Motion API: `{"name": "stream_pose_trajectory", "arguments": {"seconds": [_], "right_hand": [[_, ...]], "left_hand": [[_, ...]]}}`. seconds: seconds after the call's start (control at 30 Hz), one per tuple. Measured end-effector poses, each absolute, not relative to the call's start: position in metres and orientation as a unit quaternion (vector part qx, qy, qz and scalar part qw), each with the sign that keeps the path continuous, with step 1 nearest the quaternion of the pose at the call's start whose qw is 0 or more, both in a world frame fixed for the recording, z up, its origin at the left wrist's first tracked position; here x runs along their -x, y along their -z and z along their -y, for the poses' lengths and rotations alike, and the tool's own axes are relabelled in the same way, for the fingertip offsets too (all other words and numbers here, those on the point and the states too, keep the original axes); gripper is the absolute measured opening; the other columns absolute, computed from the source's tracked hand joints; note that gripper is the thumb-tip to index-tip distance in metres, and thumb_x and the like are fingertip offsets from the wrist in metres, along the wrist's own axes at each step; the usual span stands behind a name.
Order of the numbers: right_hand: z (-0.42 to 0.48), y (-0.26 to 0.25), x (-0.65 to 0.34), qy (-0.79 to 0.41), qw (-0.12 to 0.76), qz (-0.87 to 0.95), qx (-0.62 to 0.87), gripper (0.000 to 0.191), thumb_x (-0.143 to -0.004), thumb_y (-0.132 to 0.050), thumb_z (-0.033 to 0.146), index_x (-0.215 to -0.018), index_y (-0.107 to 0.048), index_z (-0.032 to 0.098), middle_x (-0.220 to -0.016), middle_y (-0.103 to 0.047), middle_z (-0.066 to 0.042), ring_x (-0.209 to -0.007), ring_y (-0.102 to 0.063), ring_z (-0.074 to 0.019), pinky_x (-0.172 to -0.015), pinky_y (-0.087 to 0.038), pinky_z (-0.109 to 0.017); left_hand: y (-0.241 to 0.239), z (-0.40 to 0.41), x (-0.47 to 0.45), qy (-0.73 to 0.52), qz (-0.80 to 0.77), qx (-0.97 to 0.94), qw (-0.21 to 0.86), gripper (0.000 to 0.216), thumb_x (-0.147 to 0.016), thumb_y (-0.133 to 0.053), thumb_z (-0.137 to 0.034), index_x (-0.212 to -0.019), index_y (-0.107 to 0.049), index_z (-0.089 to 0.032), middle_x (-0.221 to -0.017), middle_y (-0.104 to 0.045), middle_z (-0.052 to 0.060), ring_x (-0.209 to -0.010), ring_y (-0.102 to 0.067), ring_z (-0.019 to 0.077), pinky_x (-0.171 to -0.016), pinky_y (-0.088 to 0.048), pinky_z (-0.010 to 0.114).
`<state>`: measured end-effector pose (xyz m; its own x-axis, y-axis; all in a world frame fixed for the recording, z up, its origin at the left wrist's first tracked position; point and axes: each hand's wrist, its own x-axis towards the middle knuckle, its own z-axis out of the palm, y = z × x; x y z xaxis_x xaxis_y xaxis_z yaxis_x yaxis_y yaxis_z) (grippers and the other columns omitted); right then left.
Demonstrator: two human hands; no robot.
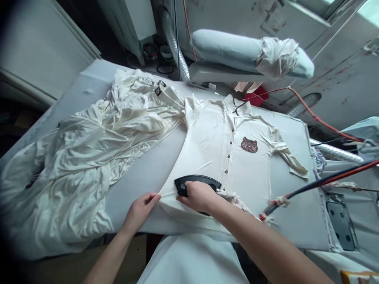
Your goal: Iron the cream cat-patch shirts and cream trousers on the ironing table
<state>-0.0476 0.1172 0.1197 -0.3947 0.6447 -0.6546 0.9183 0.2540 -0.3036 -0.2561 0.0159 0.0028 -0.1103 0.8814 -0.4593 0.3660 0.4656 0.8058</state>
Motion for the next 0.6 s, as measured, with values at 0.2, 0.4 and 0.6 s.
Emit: {"name": "stream_pose_trajectory", "arguments": {"seconds": [0.2, 0.4, 0.6], "right_hand": [[-0.298, -0.108, 0.076, 0.361, 0.110, -0.688, -0.620, 0.029, -0.091, -0.062, 0.042, -0.080, -0.063, 0.016, -0.069, -0.066, -0.007, -0.057, -0.061, -0.0176, -0.054, -0.042, -0.026], [-0.379, -0.136, -0.044, 0.386, 0.000, -0.503, -0.774, 0.034, -0.093, -0.064, 0.035, -0.068, -0.045, 0.022, -0.047, -0.042, 0.005, -0.039, -0.038, -0.0098, -0.043, -0.036, -0.025], [-0.192, -0.129, -0.064, 0.460, 0.245, -0.599, -0.608, 0.019, -0.076, -0.071, 0.036, -0.072, -0.063, 0.020, -0.061, -0.062, 0.000, -0.052, -0.054, -0.0144, -0.050, -0.038, -0.025]], "left_hand": [[0.013, -0.006, 0.277, -0.292, -0.659, -0.303, 0.623, 0.060, -0.073, -0.062, -0.080, -0.078, -0.072, -0.021, -0.081, -0.076, 0.004, -0.086, -0.068, 0.0259, -0.080, -0.054, 0.028], [0.033, 0.003, 0.288, -0.271, -0.603, -0.217, 0.719, 0.059, -0.067, -0.071, -0.080, -0.072, -0.072, -0.021, -0.076, -0.074, 0.003, -0.082, -0.067, 0.0232, -0.080, -0.054, 0.027], [0.046, -0.003, 0.292, -0.242, -0.604, -0.229, 0.724, 0.065, -0.065, -0.064, -0.086, -0.074, -0.068, -0.022, -0.074, -0.070, 0.004, -0.080, -0.067, 0.0255, -0.076, -0.055, 0.032]]}}
